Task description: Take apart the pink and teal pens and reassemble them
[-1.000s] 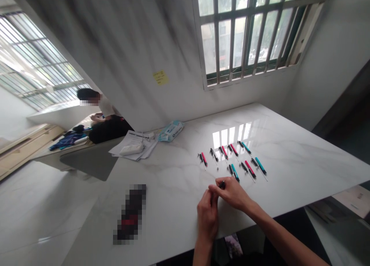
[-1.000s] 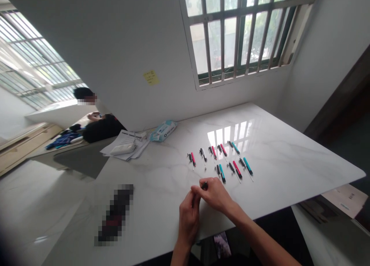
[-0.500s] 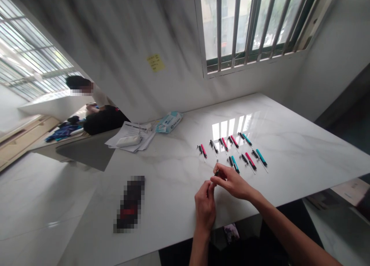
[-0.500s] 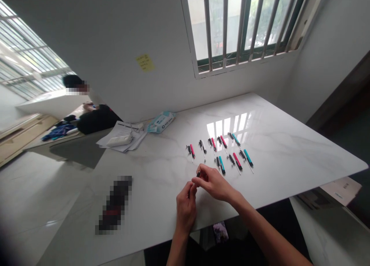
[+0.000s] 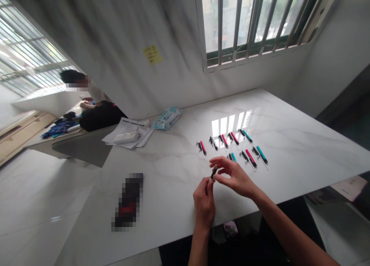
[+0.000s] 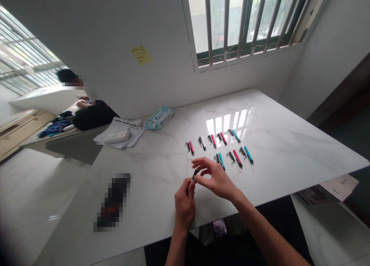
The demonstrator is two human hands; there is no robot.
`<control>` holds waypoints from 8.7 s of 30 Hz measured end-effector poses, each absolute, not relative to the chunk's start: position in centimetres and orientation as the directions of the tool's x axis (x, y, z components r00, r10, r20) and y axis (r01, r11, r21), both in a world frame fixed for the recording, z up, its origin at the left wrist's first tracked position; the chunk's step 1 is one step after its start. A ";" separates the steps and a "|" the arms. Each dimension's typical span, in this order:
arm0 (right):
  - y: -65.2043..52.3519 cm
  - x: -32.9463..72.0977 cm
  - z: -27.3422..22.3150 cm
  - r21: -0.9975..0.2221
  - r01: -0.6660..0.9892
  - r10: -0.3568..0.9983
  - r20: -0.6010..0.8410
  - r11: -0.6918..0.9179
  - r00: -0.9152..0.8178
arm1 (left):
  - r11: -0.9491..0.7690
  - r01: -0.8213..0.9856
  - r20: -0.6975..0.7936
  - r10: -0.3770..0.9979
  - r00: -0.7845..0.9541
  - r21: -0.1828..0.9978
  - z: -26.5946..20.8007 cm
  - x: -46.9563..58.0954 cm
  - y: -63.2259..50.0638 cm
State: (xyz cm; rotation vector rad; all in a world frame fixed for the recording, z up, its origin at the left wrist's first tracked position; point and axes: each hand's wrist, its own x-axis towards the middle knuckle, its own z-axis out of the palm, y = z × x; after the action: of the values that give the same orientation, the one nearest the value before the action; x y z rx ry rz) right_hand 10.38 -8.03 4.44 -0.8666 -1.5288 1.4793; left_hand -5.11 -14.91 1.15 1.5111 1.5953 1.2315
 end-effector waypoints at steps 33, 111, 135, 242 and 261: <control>-8.0 8.9 5.4 -0.990 -0.117 0.849 0.123 0.073 -0.513 | -0.020 0.239 0.071 0.976 -0.208 0.971 0.2 -5.6 -15.0; -10.0 8.5 2.7 -0.883 0.320 0.915 0.240 0.345 -0.325 | -0.027 0.126 0.082 0.885 -0.459 0.992 2.4 -5.3 -13.5; -6.3 11.9 1.9 -0.623 0.756 0.974 0.043 0.201 -0.223 | 0.171 0.619 0.033 0.952 -0.304 0.766 2.0 -4.2 -7.4; -12.0 12.5 3.7 -0.914 0.334 0.919 0.090 0.229 -0.384 | 0.033 -0.184 -0.119 0.871 -0.477 0.982 0.3 -5.9 -14.5; -10.3 13.1 5.2 -0.992 -0.121 0.983 0.046 0.025 -0.176 | 0.286 -0.620 -0.525 0.816 -0.243 0.731 1.4 -1.2 -17.1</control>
State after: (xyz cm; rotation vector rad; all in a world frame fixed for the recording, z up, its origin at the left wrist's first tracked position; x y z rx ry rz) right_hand 13.12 -10.32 5.23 -1.0045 -1.2652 1.3659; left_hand -1.15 -17.06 1.40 0.2165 1.2077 1.3632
